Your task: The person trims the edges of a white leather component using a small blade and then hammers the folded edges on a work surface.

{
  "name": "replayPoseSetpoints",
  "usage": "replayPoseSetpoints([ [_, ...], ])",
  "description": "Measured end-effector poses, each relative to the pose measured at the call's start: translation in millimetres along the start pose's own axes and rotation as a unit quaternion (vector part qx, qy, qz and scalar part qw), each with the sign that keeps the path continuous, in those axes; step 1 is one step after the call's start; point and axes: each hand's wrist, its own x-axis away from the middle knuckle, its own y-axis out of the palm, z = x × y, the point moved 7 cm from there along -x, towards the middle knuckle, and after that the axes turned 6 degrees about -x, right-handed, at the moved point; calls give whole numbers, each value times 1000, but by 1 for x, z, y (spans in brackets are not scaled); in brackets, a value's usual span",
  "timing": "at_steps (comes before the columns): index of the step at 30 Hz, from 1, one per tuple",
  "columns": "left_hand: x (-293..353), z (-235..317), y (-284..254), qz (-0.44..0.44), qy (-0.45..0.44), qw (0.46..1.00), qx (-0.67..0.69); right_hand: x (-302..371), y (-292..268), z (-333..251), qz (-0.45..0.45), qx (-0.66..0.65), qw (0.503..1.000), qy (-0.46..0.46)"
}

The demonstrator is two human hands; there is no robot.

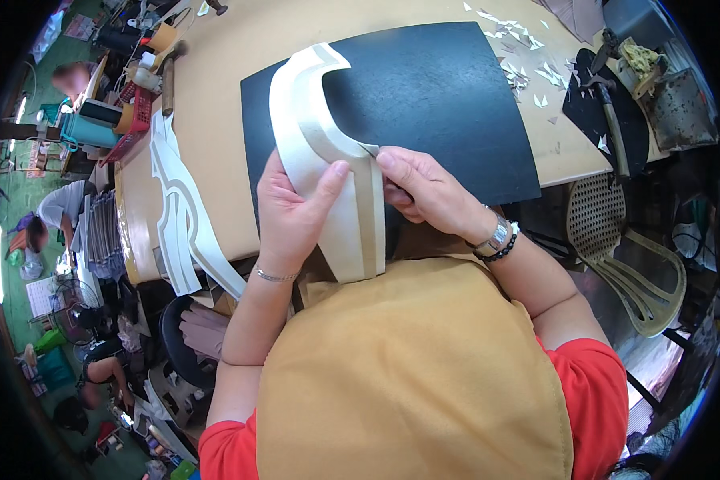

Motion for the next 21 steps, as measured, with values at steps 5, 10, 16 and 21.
replayPoseSetpoints([
  [5,0,0,4,-6,15,1000,-7,-4,-1,-1,-14,-15,1000,-7],
  [10,0,-2,3,7,13,1000,-4,-4,-2,2,21,-34,999,-36],
  [16,-8,-14,-9,-29,-94,917,388,1,6,-9,-30,135,988,-65],
  [21,-29,-30,-60,2,-98,885,454,4,-47,-14,42,36,998,36],
])
